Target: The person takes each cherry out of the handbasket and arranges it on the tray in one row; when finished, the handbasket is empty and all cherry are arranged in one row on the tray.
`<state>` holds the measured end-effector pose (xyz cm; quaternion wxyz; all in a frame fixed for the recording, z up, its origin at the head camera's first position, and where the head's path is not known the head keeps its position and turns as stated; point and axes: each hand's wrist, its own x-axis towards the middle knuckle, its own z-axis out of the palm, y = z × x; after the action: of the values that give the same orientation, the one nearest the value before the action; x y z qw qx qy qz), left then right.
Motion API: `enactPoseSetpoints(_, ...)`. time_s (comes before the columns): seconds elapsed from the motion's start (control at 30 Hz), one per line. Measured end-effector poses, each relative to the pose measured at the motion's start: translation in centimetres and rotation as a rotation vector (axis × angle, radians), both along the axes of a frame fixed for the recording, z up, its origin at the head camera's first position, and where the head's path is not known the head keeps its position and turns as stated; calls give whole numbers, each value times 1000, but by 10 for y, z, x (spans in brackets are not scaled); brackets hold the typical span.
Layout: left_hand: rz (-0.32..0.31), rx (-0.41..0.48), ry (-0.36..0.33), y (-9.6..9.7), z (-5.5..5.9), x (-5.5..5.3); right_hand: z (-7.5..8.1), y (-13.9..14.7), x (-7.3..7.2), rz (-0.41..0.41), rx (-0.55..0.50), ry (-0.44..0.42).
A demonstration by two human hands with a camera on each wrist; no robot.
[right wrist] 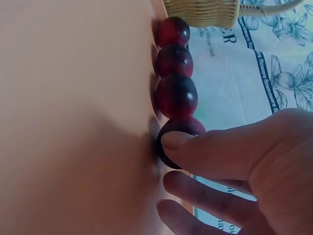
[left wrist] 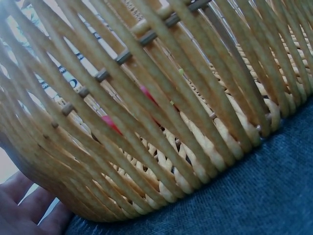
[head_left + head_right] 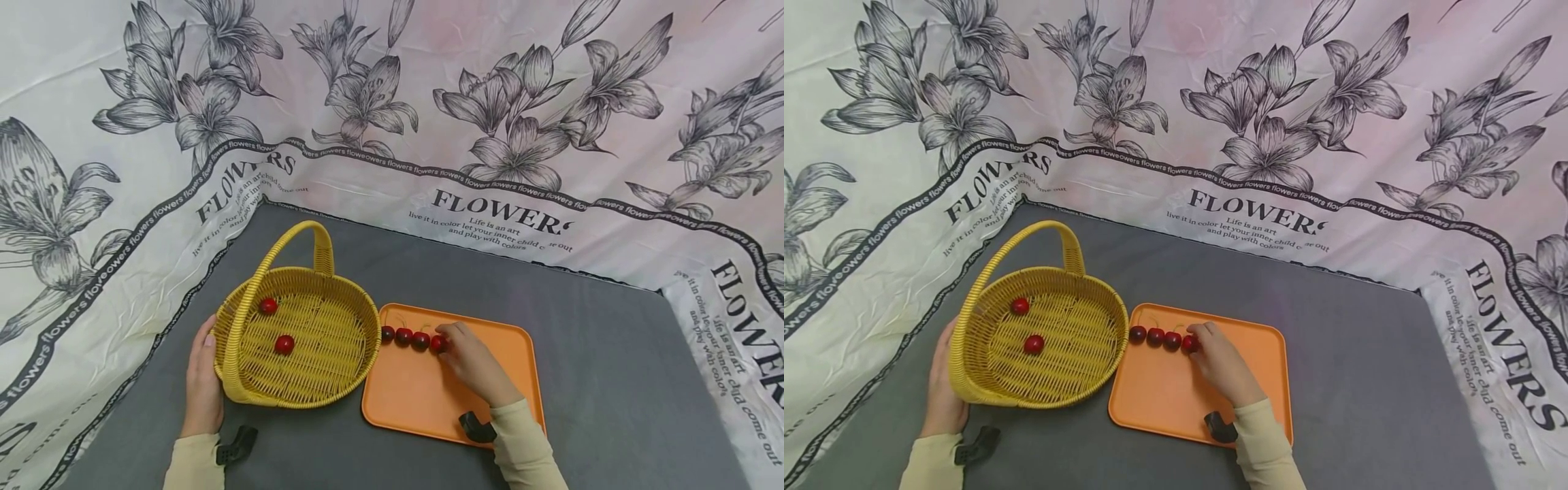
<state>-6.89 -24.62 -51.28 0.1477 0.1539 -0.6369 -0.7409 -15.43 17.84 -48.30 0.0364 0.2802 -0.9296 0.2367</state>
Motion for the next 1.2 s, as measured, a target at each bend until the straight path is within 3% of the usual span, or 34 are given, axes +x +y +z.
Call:
enactPoseSetpoints(0.47,7,13,4,0,-1,-1,3,0,0,-28,4,-58)
enactPoseSetpoints(0.8,6,7,4,-2,-3,0,44,-4,-1,-16,-22,-51)
enactPoseSetpoints(1.0,-17,1,4,-2,-4,0,78,-53,-13,130,-44,-22)
enactPoseSetpoints(1.2,-25,-23,-17,-3,-1,-1,101,-151,-40,370,57,-32)
